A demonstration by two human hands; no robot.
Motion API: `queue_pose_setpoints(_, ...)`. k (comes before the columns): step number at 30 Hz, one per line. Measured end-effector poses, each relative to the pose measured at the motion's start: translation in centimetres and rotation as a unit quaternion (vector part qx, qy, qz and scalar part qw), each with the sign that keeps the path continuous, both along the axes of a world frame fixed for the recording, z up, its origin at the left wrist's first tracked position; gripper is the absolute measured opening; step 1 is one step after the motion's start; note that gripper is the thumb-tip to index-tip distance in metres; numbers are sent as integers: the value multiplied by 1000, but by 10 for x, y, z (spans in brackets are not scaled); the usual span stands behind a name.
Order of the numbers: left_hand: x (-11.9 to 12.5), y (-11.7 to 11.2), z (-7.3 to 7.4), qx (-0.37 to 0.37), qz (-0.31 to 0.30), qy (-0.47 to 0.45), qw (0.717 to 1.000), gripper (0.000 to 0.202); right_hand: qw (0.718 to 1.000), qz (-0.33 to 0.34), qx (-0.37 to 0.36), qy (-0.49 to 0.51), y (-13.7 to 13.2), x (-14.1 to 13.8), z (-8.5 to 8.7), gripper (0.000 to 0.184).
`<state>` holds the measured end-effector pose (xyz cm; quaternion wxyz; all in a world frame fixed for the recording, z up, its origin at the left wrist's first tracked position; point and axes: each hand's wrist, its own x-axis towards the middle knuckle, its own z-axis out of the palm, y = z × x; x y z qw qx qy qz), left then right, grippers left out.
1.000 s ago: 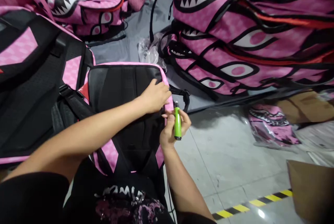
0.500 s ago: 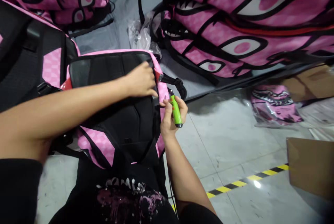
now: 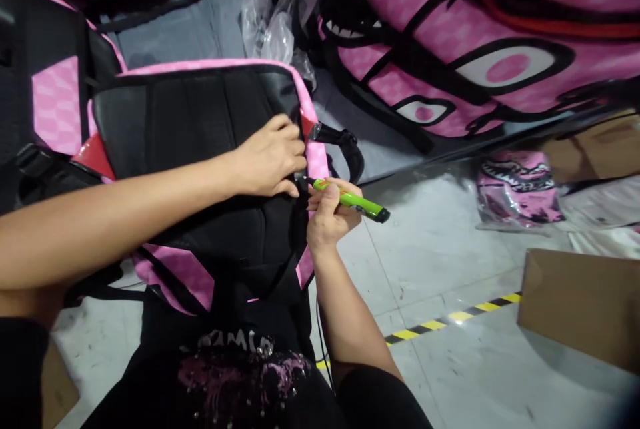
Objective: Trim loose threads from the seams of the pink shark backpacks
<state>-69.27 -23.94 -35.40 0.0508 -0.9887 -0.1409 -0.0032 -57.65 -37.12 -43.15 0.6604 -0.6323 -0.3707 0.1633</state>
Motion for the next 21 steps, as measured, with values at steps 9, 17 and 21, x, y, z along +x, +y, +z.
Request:
queue_pose_setpoints(9,-25,19,33,65,83,-42,994,73,998,-16,2,-60,4,6,-3,31)
queue_pose_setpoints(17,-25,-39,-8,-11,97,-76,992,23,995,-24,-50,-87,8,7,5,36)
queue_pose_setpoints(21,-30,-39,-12,-11,86,-93,992,17,993,6,-43,-109,8,3,7,32)
